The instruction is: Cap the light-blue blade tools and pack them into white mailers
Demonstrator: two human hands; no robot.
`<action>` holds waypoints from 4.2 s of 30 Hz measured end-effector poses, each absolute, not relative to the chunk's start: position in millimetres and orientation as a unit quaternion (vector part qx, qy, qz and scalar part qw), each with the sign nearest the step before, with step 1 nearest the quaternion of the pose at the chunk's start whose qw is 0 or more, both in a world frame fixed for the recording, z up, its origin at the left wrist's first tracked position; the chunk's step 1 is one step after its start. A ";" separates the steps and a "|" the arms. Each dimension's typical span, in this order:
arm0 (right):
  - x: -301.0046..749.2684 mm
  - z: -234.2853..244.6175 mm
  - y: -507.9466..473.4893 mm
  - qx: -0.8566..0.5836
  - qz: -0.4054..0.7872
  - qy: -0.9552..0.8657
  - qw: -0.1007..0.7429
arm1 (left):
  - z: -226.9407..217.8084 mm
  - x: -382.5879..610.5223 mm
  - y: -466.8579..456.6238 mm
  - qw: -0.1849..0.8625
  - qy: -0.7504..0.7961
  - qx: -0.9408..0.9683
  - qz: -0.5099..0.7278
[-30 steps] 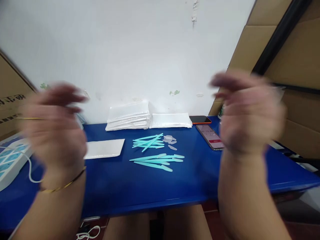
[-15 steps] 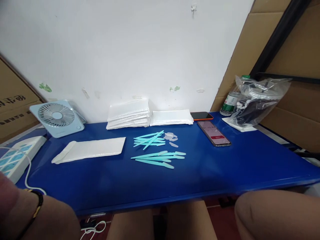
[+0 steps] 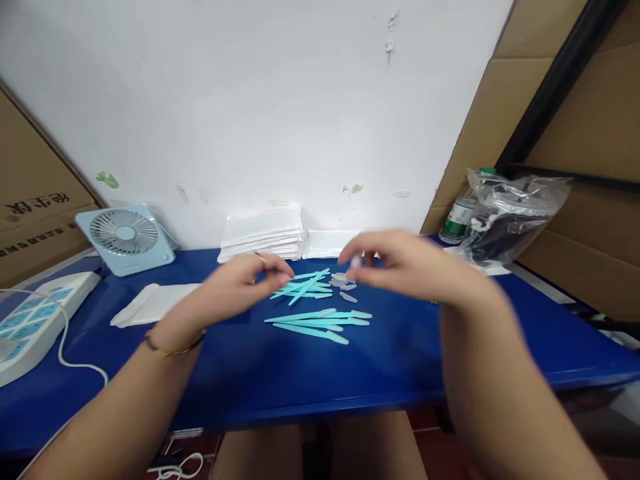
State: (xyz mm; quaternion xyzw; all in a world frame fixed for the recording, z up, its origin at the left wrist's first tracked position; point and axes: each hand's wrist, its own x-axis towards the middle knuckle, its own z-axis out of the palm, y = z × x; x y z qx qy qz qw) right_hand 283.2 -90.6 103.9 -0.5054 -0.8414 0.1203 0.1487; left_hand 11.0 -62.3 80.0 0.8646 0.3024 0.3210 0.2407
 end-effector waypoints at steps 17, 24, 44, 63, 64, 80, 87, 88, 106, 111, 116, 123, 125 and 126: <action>275.0 11.0 -18.8 -0.477 0.289 -0.818 0.138 | 14.2 42.8 -13.5 0.057 0.424 0.901 0.067; 300.2 7.6 -14.3 -0.553 0.308 -0.758 0.159 | 0.2 31.2 2.4 0.059 0.452 0.886 0.088; 286.2 15.6 -34.0 -0.498 0.251 -0.825 0.091 | 0.5 45.8 -14.2 0.053 0.392 0.912 0.104; 277.4 18.7 -46.3 -0.510 0.232 -0.828 -0.014 | -3.3 47.8 -31.0 0.122 0.321 0.936 0.074; 276.8 18.7 -45.6 -0.504 0.233 -0.832 0.006 | -4.0 48.5 -30.3 0.118 0.324 0.936 0.076; 293.7 12.2 -28.9 -0.570 0.234 -0.768 0.174 | 5.4 35.4 -22.9 0.139 0.298 0.942 0.061; 272.3 20.5 -44.5 -0.464 0.325 -0.818 0.098 | -1.1 46.8 -28.1 0.115 0.355 0.926 0.059; 270.0 19.9 -44.7 -0.457 0.315 -0.827 0.096 | -0.4 46.6 -26.4 0.109 0.366 0.921 0.070; 281.0 20.3 -41.7 -0.464 0.342 -0.802 0.156 | 1.3 45.1 -39.6 0.114 0.309 0.943 0.048; 268.6 17.3 -46.6 -0.450 0.378 -0.779 0.219 | 3.4 36.6 -31.0 0.188 0.396 0.890 0.130; 276.9 17.0 -41.4 -0.461 0.379 -0.717 0.361 | 10.1 22.2 -22.7 0.308 0.429 0.828 0.189; 282.8 15.6 -33.7 -0.443 0.397 -0.645 0.480 | 3.2 14.1 -9.6 0.283 0.428 0.819 0.256; 279.3 10.8 -31.6 -0.443 0.429 -0.619 0.486 | 2.1 15.1 -8.9 0.259 0.425 0.829 0.255; 277.8 8.9 -30.8 -0.443 0.441 -0.609 0.489 | 1.8 15.6 -8.8 0.243 0.425 0.834 0.256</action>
